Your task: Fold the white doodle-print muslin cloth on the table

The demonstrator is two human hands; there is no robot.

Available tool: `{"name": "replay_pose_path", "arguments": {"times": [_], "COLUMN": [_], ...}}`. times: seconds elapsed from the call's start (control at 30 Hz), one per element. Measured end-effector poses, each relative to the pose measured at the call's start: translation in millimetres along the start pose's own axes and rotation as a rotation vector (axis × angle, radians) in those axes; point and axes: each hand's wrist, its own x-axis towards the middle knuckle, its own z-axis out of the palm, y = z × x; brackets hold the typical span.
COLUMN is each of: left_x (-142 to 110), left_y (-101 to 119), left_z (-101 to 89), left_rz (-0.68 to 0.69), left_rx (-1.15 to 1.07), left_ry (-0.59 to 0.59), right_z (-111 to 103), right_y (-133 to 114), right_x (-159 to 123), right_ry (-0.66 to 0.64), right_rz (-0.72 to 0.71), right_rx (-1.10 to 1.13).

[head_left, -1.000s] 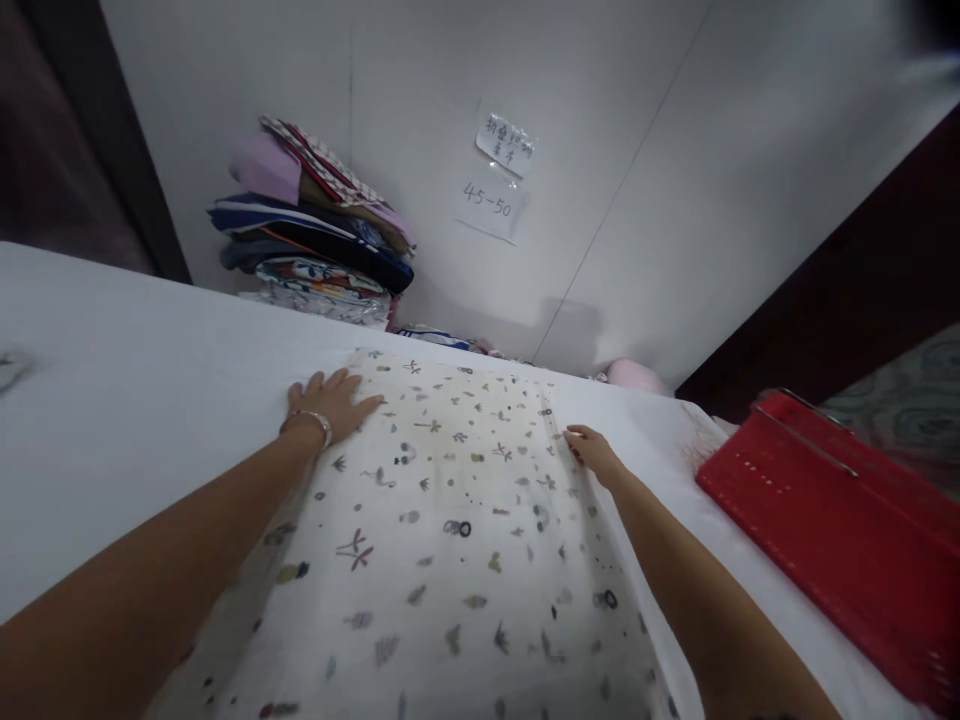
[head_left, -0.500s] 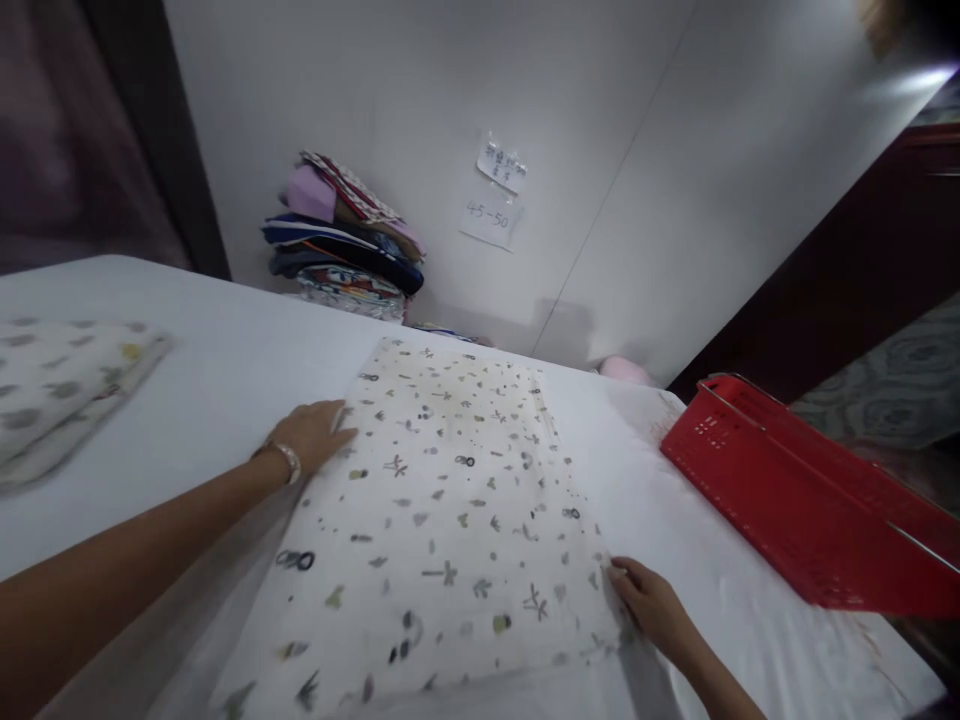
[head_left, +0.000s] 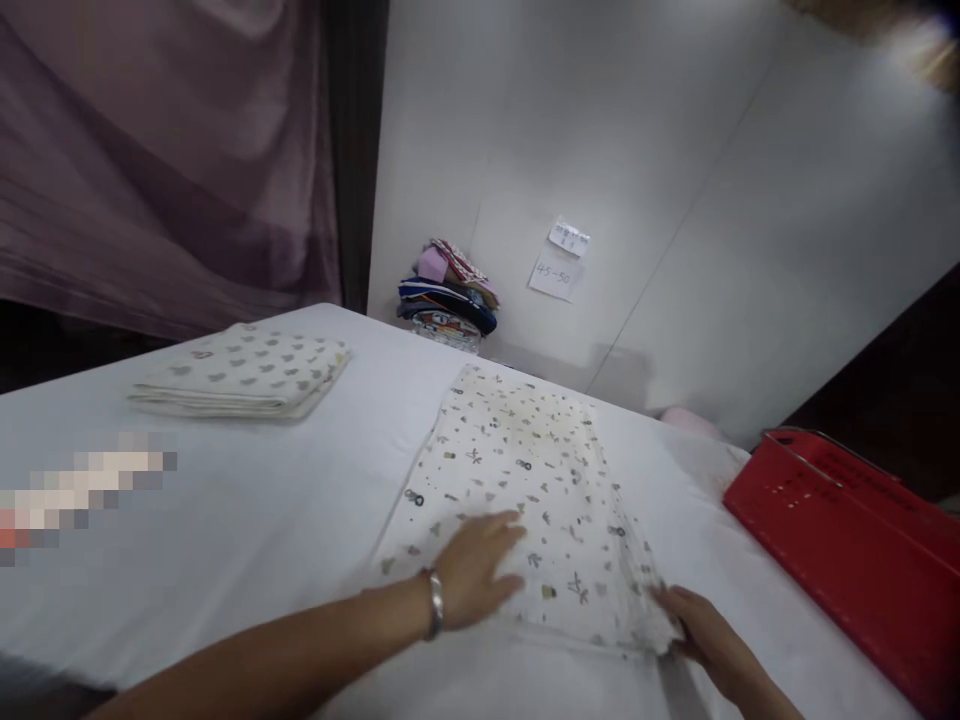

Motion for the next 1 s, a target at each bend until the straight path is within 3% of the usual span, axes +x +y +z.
{"name": "replay_pose_path", "arguments": {"times": [0.1, 0.2, 0.37, 0.6, 0.77, 1.0], "left_x": [6.1, 20.7, 44.1, 36.6, 36.1, 43.6], "left_y": [44.5, 73.8, 97.1, 103.2, 97.0, 96.9], "left_z": [46.1, 82.1, 107.8, 98.6, 85.0, 46.1], "left_rz": [0.174, 0.237, 0.238, 0.196, 0.170, 0.195], "left_rx": [-0.055, -0.042, -0.010, -0.107, -0.079, -0.222], "left_ry": [-0.088, -0.087, 0.101, 0.264, 0.319, 0.295], "right_z": [1.5, 4.6, 25.2, 63.6, 66.8, 67.2], "right_y": [-8.9, -24.4, -51.2, -75.9, -85.3, -84.7], "right_x": [-10.1, -24.4, -56.4, -90.9, -93.0, -87.0], "right_ry": [-0.064, -0.065, -0.125, -0.171, -0.218, -0.311], "right_rz": [-0.051, -0.122, -0.144, -0.246, -0.306, -0.294], "right_rx": [0.096, 0.160, 0.409, 0.614, 0.672, 0.707]}}
